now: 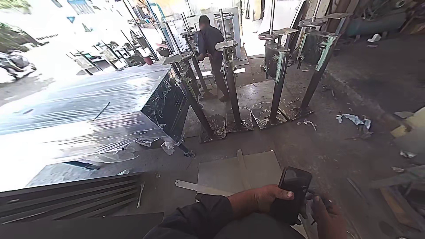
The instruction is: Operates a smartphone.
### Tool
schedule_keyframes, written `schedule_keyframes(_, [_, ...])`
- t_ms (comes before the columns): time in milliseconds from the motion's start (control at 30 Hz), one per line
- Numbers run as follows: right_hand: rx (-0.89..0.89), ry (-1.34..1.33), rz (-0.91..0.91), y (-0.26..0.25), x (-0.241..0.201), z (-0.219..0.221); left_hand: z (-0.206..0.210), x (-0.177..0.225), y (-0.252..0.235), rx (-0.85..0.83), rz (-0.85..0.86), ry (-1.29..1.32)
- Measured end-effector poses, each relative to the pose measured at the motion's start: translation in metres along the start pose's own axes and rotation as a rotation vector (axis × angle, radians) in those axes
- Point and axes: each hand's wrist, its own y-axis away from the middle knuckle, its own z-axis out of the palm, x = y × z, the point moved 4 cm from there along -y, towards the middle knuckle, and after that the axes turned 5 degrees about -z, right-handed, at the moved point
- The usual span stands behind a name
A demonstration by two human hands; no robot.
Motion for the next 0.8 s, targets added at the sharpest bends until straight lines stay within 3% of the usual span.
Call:
schedule_keyframes(200, [0.077,0.022,0.173,0.022,0.015,-0.002,-0.003,-0.002,0.001,0.022,0.011,-0.022])
schedule_keyframes(367, [0.096,0.034,0.194,0.029,0.018,-0.001,-0.010,-0.003,0.000,0.161,-0.039,0.026])
schedule_keyframes(600, [0.010,0.348,-0.119,0.021,-0.008,-0.015,-0.007,0.021,-0.012,0.095,0.003,0.024])
schedule_keyframes(800, [-0.069,0.673,-0.610,0.016,-0.049,0.000,-0.014,0.034,-0.019,0.053,0.011,0.148])
